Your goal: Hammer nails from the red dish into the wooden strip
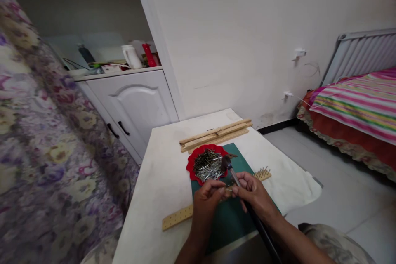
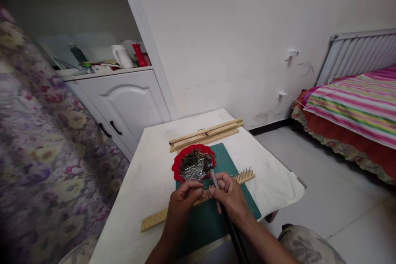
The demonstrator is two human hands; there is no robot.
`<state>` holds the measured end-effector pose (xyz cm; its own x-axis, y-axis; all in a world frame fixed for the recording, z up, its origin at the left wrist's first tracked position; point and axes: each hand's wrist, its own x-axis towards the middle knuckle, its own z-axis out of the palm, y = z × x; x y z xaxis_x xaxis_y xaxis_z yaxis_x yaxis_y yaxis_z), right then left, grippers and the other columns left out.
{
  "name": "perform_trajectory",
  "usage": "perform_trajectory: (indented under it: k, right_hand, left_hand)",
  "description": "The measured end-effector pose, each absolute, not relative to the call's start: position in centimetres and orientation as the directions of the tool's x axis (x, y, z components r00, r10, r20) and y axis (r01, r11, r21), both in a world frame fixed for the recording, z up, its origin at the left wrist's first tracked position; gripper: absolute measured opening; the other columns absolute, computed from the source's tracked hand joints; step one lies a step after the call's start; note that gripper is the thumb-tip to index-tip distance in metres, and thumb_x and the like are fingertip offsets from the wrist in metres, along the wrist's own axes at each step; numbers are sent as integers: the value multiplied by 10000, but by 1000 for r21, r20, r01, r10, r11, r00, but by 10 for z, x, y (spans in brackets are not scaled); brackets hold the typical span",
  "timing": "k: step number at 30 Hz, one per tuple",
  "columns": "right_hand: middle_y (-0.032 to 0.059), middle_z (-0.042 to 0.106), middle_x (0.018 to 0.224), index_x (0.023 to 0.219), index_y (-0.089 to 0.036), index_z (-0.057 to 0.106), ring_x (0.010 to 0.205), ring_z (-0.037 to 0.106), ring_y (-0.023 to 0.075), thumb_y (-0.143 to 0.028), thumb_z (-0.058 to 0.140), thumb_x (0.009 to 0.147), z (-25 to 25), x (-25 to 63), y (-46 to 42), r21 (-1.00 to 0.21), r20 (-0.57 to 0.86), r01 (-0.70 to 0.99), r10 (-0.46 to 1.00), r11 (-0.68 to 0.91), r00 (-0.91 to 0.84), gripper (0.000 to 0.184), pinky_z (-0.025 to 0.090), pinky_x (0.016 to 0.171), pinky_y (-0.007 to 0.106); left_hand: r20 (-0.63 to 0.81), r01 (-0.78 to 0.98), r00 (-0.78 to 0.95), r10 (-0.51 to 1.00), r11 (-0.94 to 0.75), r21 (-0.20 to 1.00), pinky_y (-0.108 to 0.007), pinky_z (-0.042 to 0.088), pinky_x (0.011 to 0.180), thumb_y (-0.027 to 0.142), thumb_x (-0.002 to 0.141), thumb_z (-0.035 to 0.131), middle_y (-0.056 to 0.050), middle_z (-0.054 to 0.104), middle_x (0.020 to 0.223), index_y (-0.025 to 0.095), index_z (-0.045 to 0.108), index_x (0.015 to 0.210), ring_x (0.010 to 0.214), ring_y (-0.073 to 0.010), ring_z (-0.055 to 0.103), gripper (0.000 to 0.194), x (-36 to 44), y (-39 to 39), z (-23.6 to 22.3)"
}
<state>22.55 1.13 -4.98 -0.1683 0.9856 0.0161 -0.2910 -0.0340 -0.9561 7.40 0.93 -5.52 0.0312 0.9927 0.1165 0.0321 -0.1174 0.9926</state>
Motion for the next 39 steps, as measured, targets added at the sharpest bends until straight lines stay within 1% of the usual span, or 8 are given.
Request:
perform_trajectory:
  k: [4, 6, 8, 11, 15, 18, 28, 39]
  right_hand:
    - [-74, 555, 577, 825, -187, 514, 342, 387, 46, -328, 687, 665, -51, 226, 11, -966, 27, -259, 989, -12, -145, 275, 322, 285, 145]
    - [-74, 553, 580, 824, -187, 513, 358, 396, 50, -321, 678, 676, -53, 225, 10, -968, 31, -252, 987, -10, -158, 259, 317, 286, 141]
    - [-69, 554, 576, 826, -184, 511, 373, 408, 57, -328, 662, 697, -54, 226, 7, -970, 36, -244, 982, -10, -183, 245, 321, 292, 142]
    - [-61, 560, 583, 846, -178, 510, 376, 410, 59, -352, 630, 736, -53, 229, 5, -973, 45, -232, 979, -2, -197, 238, 335, 304, 149]
    - [-62, 566, 595, 877, -182, 513, 365, 410, 58, -359, 630, 746, -51, 240, 4, -976, 52, -218, 987, 18, -153, 249, 344, 304, 155]
    - [-68, 559, 588, 859, -188, 513, 362, 403, 55, -346, 636, 748, -49, 245, 2, -980, 47, -198, 993, 24, -112, 229, 342, 302, 151]
    - [-65, 559, 589, 846, -192, 495, 366, 393, 49, -336, 621, 750, -48, 246, -3, -983, 36, -185, 991, 12, -126, 214, 336, 296, 135]
    - [-76, 550, 575, 822, -189, 491, 333, 359, 36, -323, 616, 751, -44, 249, -10, -990, -15, -137, 981, -42, -192, 197, 318, 295, 135]
  left_hand:
    - [374, 404, 207, 904, -427, 809, -264, 466, 690, 238, 783, 572, -33, 633, 776, 207, 684, 760, 757, -159, 592, 118, 73, 5, -48]
    - [418, 518, 256, 871, -489, 702, -272, 459, 707, 226, 810, 531, -44, 615, 808, 218, 686, 769, 791, -164, 577, 161, 74, 4, -47]
    - [417, 575, 279, 865, -499, 648, -267, 454, 702, 220, 825, 501, -47, 600, 815, 217, 679, 747, 793, -163, 568, 194, 75, 2, -47]
    - [381, 560, 274, 883, -469, 683, -251, 448, 680, 220, 829, 486, -34, 607, 787, 207, 651, 750, 760, -153, 572, 184, 72, 3, -49]
    - [269, 541, 103, 958, -281, 793, -235, 427, 610, 255, 794, 533, -5, 624, 728, 195, 607, 756, 674, -146, 576, 102, 65, 5, -62]
    - [191, 509, 53, 980, -191, 839, -222, 415, 576, 269, 780, 544, 12, 622, 676, 192, 596, 744, 621, -138, 571, 100, 66, 7, -76]
    - [317, 571, 71, 946, -299, 765, -241, 427, 623, 270, 801, 505, -20, 624, 740, 181, 626, 745, 681, -152, 572, 160, 75, 14, -93]
    - [307, 602, 107, 946, -308, 737, -235, 411, 650, 217, 804, 505, -10, 612, 767, 187, 627, 756, 710, -136, 565, 134, 76, 13, -97]
